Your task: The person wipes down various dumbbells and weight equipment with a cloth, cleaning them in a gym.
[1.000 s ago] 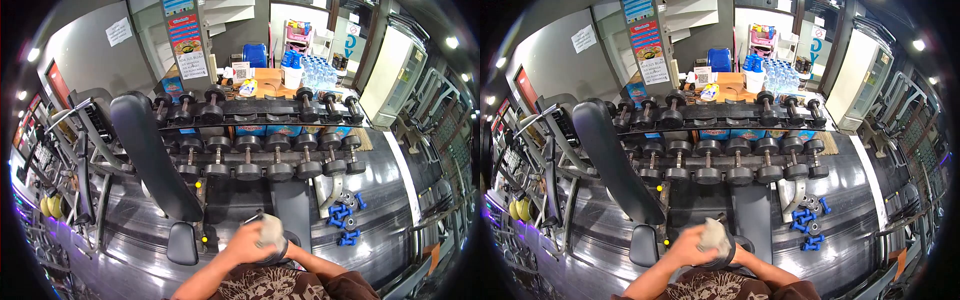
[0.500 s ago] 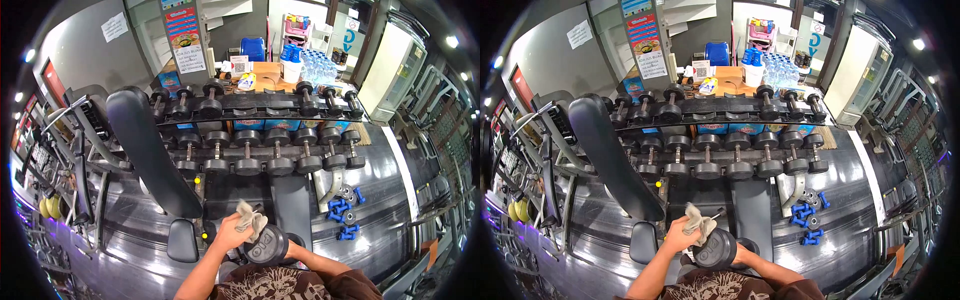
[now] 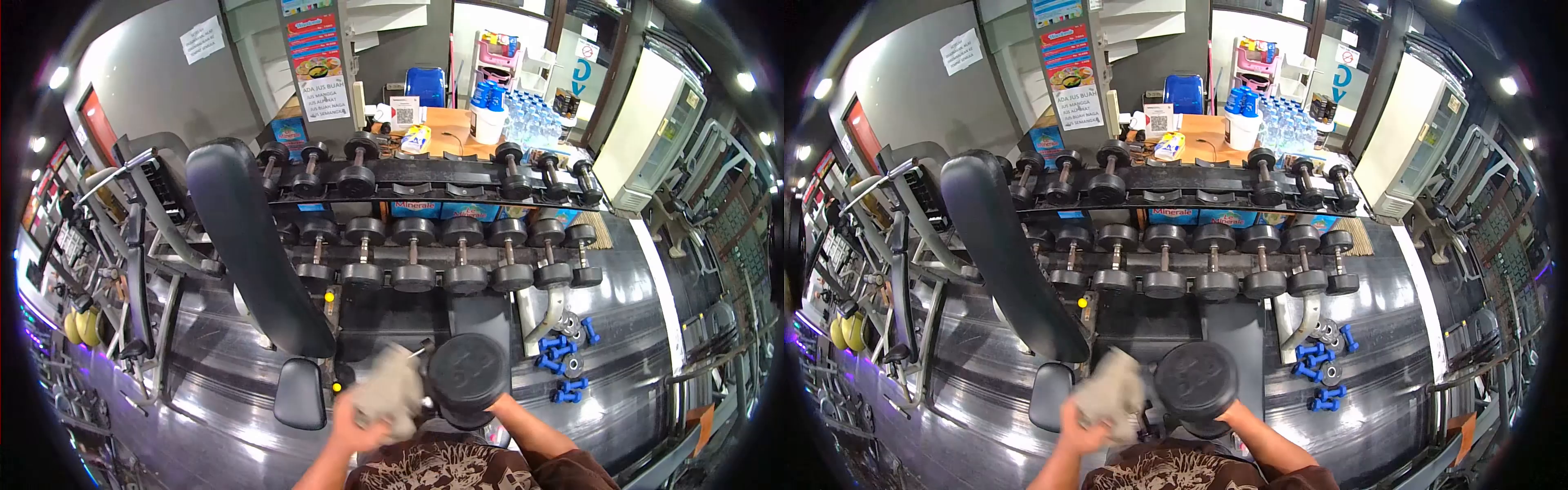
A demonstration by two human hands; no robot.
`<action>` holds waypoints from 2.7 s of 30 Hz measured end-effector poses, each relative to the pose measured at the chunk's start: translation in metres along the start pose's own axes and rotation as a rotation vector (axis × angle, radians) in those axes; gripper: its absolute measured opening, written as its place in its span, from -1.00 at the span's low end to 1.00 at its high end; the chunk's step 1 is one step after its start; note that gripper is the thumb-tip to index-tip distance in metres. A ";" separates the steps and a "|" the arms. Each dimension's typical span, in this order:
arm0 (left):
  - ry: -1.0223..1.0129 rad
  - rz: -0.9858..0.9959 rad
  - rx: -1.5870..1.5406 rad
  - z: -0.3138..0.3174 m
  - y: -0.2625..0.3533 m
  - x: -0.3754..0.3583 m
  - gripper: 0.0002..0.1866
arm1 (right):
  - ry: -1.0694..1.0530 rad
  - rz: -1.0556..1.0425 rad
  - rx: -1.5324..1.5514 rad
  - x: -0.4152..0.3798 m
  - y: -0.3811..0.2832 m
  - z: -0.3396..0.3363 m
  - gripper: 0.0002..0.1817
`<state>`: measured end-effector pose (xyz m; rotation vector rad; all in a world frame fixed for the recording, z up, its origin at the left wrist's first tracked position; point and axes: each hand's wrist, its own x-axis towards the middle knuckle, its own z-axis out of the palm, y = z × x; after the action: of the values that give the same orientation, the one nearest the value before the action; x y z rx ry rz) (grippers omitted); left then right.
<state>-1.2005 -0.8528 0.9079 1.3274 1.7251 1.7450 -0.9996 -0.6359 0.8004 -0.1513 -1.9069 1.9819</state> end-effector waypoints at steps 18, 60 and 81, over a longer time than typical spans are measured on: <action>-0.215 0.381 -0.162 0.073 0.104 0.125 -0.44 | 0.284 -1.305 0.605 0.065 -0.311 0.023 -0.62; 0.325 -0.733 -0.779 -0.105 -0.188 0.121 -0.54 | 0.563 -1.287 -0.096 0.143 -0.303 0.014 -0.59; -0.273 -0.698 -0.473 -0.005 -0.168 0.388 -0.55 | 0.782 -1.402 -0.216 0.249 -0.310 -0.078 -0.58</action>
<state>-1.4575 -0.5177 0.8963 0.6113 1.2859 1.3585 -1.1411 -0.4755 1.1449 0.2634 -1.0768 0.6031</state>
